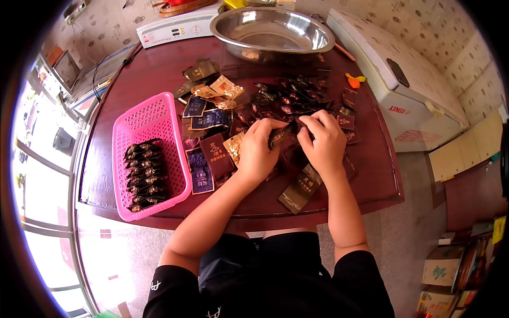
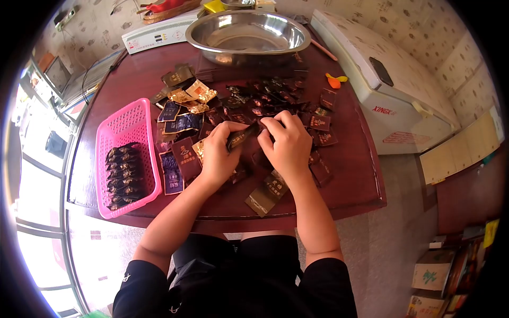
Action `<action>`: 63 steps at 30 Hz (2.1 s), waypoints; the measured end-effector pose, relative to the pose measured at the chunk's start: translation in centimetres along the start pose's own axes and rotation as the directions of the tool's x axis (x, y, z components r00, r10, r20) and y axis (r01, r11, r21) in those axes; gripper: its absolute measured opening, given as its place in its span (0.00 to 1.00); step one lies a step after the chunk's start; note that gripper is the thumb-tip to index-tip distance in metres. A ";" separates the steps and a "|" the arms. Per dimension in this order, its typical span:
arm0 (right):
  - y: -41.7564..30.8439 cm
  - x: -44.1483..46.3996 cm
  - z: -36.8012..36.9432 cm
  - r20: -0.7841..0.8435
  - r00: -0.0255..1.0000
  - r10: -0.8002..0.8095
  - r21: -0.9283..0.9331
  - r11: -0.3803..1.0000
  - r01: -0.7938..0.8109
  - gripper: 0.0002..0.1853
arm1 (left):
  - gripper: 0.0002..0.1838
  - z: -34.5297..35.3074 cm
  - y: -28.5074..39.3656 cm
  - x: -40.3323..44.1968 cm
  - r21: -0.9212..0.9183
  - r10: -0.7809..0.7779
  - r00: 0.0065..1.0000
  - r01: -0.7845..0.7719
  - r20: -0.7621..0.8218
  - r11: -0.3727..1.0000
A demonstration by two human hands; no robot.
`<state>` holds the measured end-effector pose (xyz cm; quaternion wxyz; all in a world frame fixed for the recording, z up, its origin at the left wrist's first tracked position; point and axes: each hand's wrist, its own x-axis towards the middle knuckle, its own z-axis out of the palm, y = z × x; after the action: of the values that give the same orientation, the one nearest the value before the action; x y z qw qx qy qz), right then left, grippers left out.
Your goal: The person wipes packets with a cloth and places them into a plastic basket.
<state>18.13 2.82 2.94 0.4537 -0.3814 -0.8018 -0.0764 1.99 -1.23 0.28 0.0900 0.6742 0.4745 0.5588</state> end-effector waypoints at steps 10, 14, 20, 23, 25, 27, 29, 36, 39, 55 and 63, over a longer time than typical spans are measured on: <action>1.3 -0.3 0.6 -0.115 0.962 0.249 0.305 0.930 -0.204 0.10 | 0.11 -0.6 1.1 0.7 -0.790 -0.565 0.795 0.487 0.223 0.373; -1.7 -0.7 0.9 -0.116 0.930 0.349 0.708 0.685 -0.168 0.14 | 0.17 -1.0 1.2 0.9 -0.873 -0.689 0.656 0.483 0.307 0.071; -2.0 -1.1 1.3 -0.020 0.962 -0.272 0.467 0.848 0.250 0.18 | 0.12 -0.3 -0.7 0.3 -0.886 -0.647 0.628 0.431 0.432 -0.173; -2.4 -1.1 1.2 0.084 0.931 -0.356 0.515 0.815 0.266 0.20 | 0.08 -1.4 0.1 0.5 -0.830 -0.580 0.598 0.452 0.553 -0.326; -2.5 -1.1 1.1 0.067 0.933 -0.353 0.479 0.832 0.280 0.19 | 0.08 -0.5 -0.5 0.2 -0.849 -0.581 0.624 0.440 0.523 -0.292; -2.4 -0.9 1.0 0.024 0.953 -0.302 0.411 0.872 0.266 0.19 | 0.09 -0.4 -0.7 0.1 -0.880 -0.516 0.721 0.445 0.462 -0.165; -1.9 -0.9 1.1 -0.086 0.965 -0.248 0.350 0.899 0.263 0.17 | 0.08 0.0 -1.2 -0.3 -0.891 -0.485 0.754 0.432 0.442 -0.140; -1.3 -0.5 0.5 -0.087 0.971 -0.224 0.326 0.914 0.241 0.17 | 0.08 -0.1 -0.4 0.2 -0.831 -0.669 0.539 0.508 0.513 -0.228; -1.7 -0.5 0.2 -0.012 0.957 -0.290 0.340 0.899 0.277 0.17 | 0.11 -0.8 0.7 0.6 -0.849 -0.676 0.599 0.523 0.430 -0.078; -1.6 -0.8 0.4 -0.080 0.979 -0.190 0.107 0.974 0.198 0.15 | 0.14 0.3 -1.2 0.4 -0.874 -0.644 0.728 0.449 0.236 0.187; -0.3 -0.7 0.2 -0.085 0.996 0.002 0.028 1.000 0.000 0.17 | 0.14 0.9 -1.2 0.0 -0.811 -0.643 0.715 0.531 0.275 0.244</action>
<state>17.99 2.29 2.31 0.4927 -0.3719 -0.7825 -0.0809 2.07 -0.17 -0.82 0.5816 0.2775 0.3567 0.6764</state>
